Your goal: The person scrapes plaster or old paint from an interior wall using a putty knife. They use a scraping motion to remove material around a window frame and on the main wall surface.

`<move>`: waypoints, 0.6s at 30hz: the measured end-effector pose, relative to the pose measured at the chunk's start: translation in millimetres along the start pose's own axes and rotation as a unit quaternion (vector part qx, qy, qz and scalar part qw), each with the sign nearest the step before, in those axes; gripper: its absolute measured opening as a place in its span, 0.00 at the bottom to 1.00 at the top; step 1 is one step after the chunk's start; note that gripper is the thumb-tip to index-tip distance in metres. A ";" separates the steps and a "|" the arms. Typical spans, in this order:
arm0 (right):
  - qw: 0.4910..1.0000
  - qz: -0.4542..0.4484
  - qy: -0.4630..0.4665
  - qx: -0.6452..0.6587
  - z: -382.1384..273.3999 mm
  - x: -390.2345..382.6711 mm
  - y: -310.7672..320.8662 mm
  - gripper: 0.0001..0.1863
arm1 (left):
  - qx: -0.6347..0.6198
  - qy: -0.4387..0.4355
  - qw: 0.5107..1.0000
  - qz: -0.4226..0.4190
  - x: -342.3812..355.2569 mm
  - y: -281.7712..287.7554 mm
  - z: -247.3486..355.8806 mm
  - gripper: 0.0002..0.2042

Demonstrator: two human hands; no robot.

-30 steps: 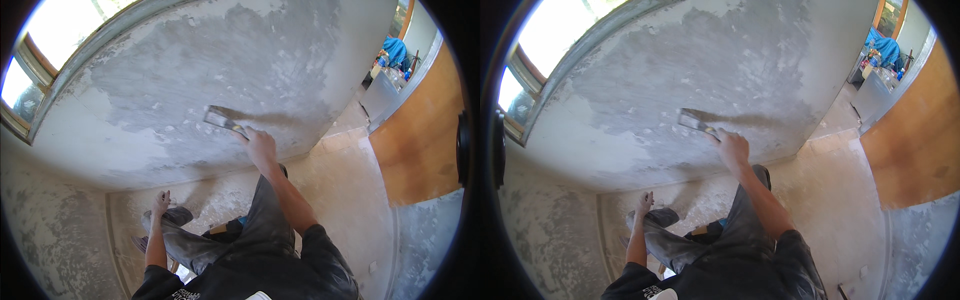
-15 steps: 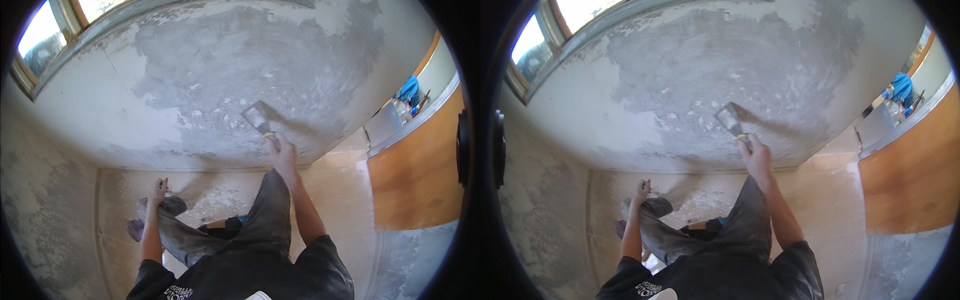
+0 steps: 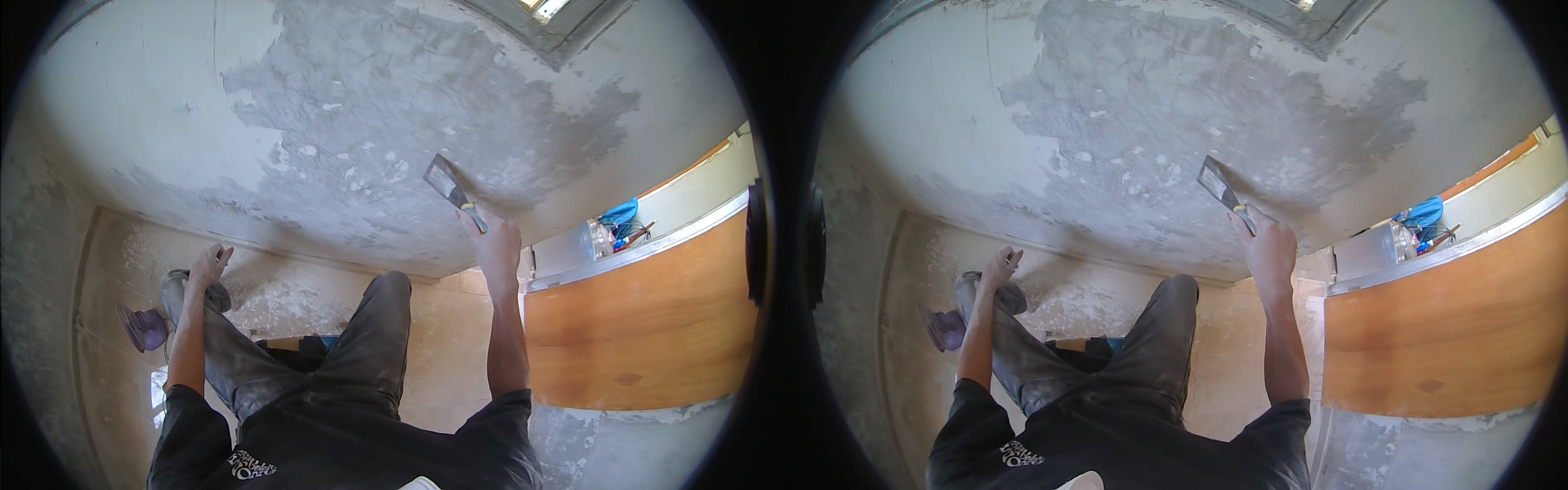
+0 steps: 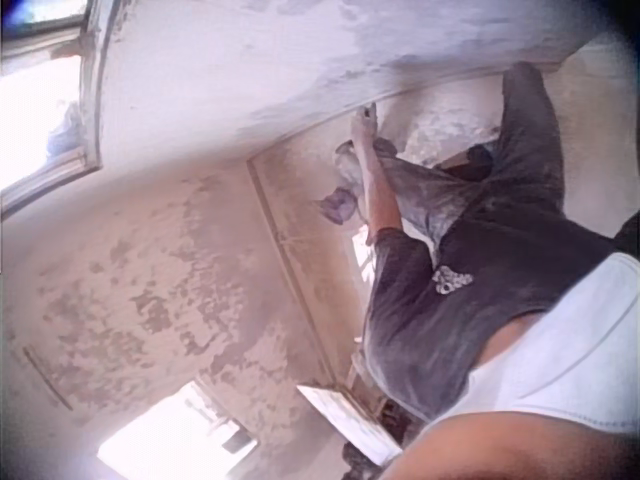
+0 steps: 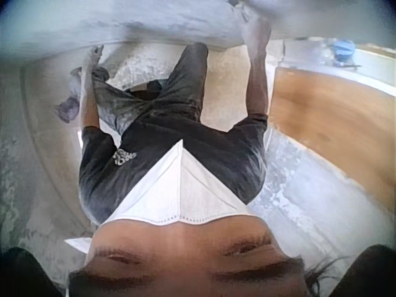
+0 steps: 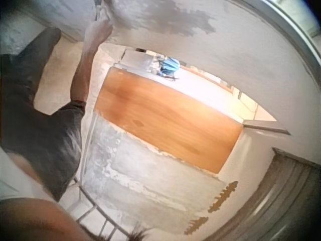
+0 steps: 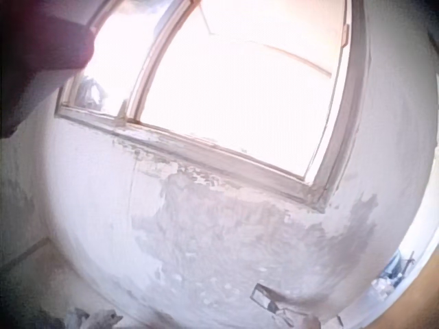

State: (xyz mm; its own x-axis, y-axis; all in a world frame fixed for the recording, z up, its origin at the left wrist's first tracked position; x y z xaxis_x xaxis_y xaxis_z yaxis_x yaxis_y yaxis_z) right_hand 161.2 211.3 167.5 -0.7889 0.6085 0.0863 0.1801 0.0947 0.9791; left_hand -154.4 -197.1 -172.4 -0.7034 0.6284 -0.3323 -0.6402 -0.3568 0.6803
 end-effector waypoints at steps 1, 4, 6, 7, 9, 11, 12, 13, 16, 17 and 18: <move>1.000 -0.005 0.005 0.009 -1.4 1.0 0.2 0.19 | -0.001 0.000 1.000 0.001 -0.9 -0.8 0.6 0.22; 0.996 -0.045 0.022 0.068 15.0 12.2 -0.8 0.19 | -0.007 -0.012 1.000 0.012 -5.6 0.7 5.4 0.22; 0.995 -0.059 0.041 0.068 13.1 23.4 -3.5 0.20 | -0.016 -0.004 1.000 0.004 -5.7 -0.2 9.6 0.22; 0.993 -0.072 0.062 0.074 7.3 28.9 -7.5 0.21 | -0.015 -0.007 1.000 0.008 -5.8 1.6 9.3 0.22; 0.992 -0.053 0.086 0.074 -1.2 33.8 -24.0 0.21 | -0.050 -0.038 0.998 0.019 -9.2 1.5 12.3 0.20; 0.991 -0.057 0.094 0.070 -16.3 39.3 -44.3 0.22 | -0.080 -0.056 0.994 0.043 -18.4 -0.9 28.7 0.20; 0.992 -0.073 0.078 0.065 -24.6 40.0 -52.0 0.22 | -0.111 -0.069 0.990 0.058 -25.1 -3.0 42.7 0.19; 0.989 -0.109 0.072 0.074 -38.7 40.6 -58.0 0.22 | -0.103 -0.083 0.989 0.064 -34.9 -3.4 58.4 0.18; 0.977 -0.128 0.102 0.138 -67.0 30.8 -79.8 0.21 | -0.109 -0.131 0.984 0.056 -54.8 -11.1 110.7 0.14; 0.965 -0.117 0.138 0.187 -71.9 24.9 -86.8 0.20 | -0.065 -0.164 0.981 0.076 -62.0 -11.7 136.3 0.14; 0.965 -0.111 0.142 0.189 -74.5 20.1 -93.8 0.20 | -0.019 -0.195 0.976 0.098 -72.4 -10.0 163.1 0.17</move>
State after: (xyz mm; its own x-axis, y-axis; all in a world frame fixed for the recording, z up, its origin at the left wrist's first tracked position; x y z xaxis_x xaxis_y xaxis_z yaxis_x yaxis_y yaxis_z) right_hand 84.6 156.0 91.1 -0.9520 0.3054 -0.0186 0.1474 0.5112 0.8467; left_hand -46.7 -126.3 -48.6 -0.6478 0.7575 0.0802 -0.5212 -0.5176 0.6785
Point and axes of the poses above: each hand's wrist, its own x-axis towards the middle knuckle, its own y-axis out of the back of the hand, z = x × y, the point moved 5 cm from there along x, towards the middle knuckle, and after that the axes turned 14 degrees about -z, right-handed, at the moved point
